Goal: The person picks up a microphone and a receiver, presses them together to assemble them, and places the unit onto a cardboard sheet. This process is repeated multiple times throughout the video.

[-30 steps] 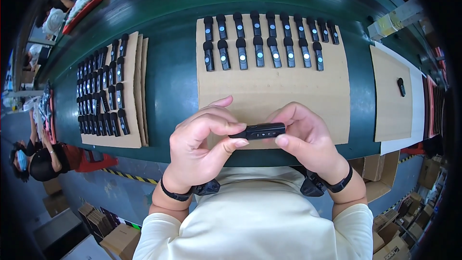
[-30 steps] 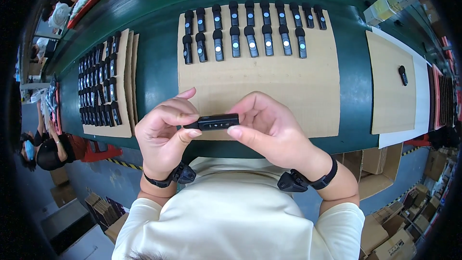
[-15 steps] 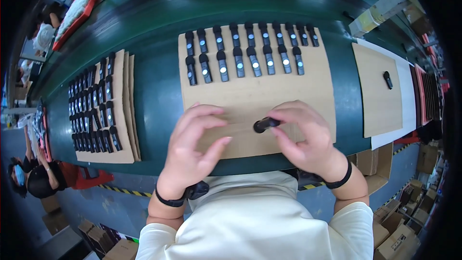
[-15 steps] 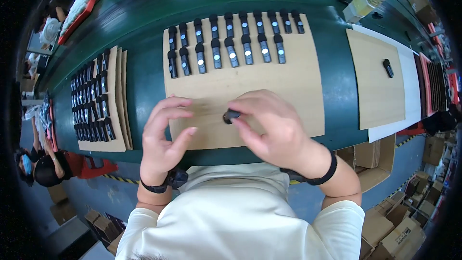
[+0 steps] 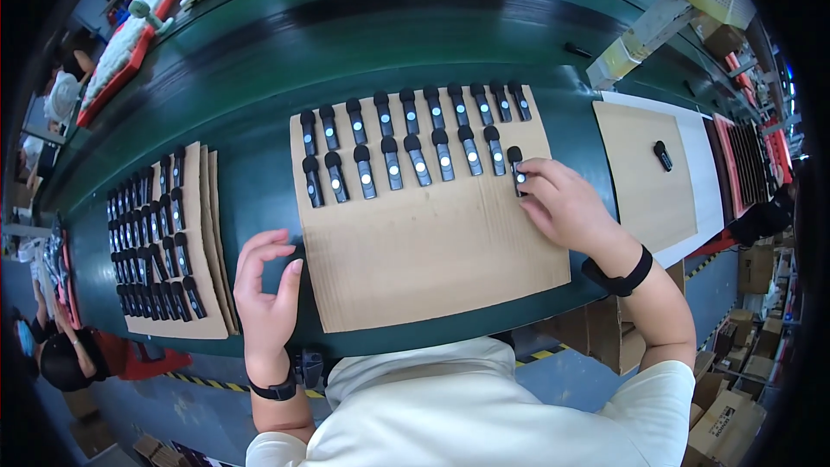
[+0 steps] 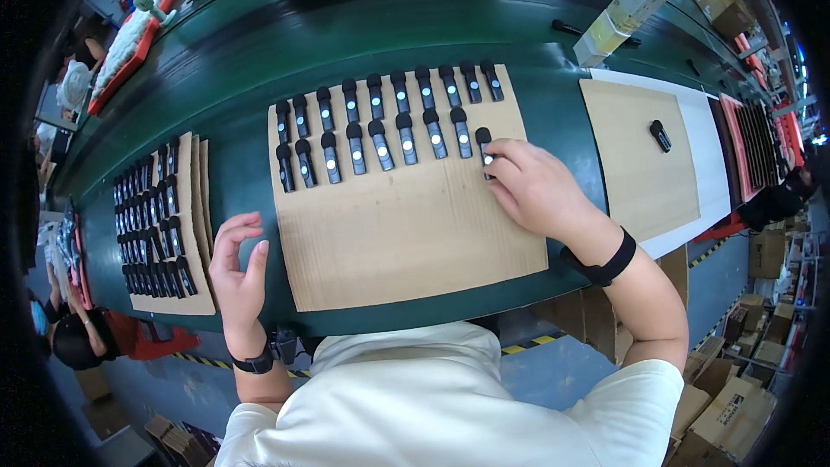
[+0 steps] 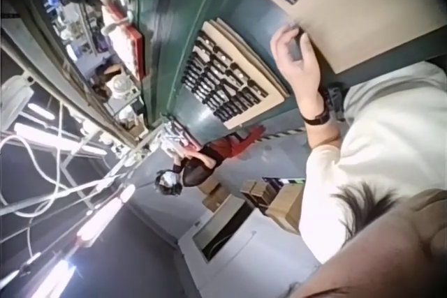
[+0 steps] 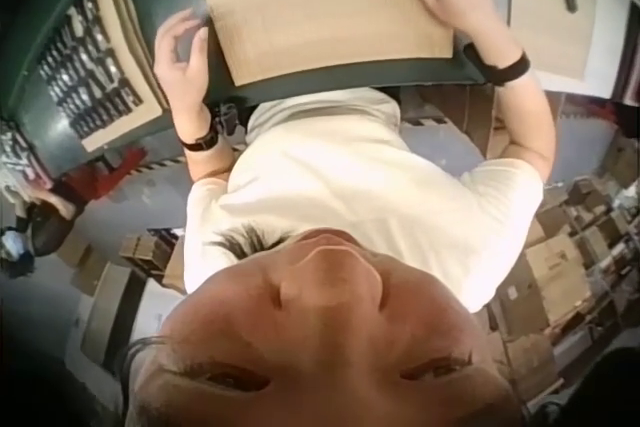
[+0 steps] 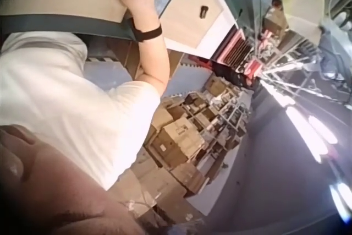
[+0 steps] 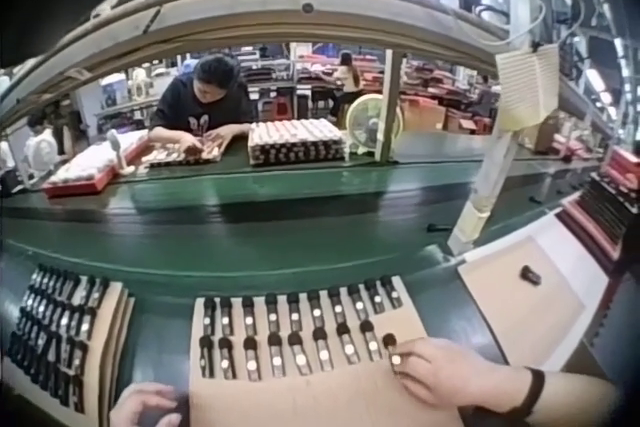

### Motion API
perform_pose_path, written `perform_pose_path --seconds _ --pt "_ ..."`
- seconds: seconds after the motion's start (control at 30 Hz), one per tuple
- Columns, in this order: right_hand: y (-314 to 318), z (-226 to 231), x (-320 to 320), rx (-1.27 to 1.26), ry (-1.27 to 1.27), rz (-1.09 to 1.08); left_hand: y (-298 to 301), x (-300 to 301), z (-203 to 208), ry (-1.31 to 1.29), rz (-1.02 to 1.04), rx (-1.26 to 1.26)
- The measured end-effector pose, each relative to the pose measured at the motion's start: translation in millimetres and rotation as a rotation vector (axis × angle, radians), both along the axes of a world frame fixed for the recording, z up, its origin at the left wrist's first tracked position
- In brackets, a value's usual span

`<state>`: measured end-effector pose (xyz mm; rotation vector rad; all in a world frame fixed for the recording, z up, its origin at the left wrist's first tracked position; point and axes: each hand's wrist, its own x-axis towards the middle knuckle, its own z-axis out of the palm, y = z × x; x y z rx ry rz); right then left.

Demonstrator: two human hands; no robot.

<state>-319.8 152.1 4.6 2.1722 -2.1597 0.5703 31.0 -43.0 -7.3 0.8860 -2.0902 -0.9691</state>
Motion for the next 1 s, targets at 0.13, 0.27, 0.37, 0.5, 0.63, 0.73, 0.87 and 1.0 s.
perform_pose_path --seconds 0.13,0.27,0.37,0.5,0.63,0.73,0.87,1.0 --pt "-6.7 -4.0 -6.2 0.046 0.019 -0.018 -2.4 0.4 0.3 0.020 0.028 0.020" --pt "-19.0 -2.4 -17.9 -0.003 0.031 -0.033 -3.8 -6.3 0.7 0.046 0.015 0.025" --pt "-22.9 7.4 -22.3 0.033 -0.039 0.002 -3.2 -8.6 -0.4 0.052 0.018 0.037" --pt "-29.1 17.5 -56.0 -0.045 -0.117 -0.056 -4.7 -8.8 -0.2 0.068 0.042 0.061" --pt "-37.6 -2.8 -129.3 -0.084 -0.190 -0.218 -9.5 -8.7 -4.5 0.088 0.060 0.078" --pt "-55.9 -17.3 -182.0 -0.037 -0.194 -0.429 -9.7 -7.4 -4.6 0.107 0.076 0.084" --pt "-92.5 -33.9 -225.6 -0.080 0.117 -0.538 -4.9 -5.9 0.6 0.135 0.092 0.085" --pt "-120.6 -43.3 -239.6 -0.001 0.137 -0.656 1.3 -4.4 6.6 0.122 0.088 0.052"
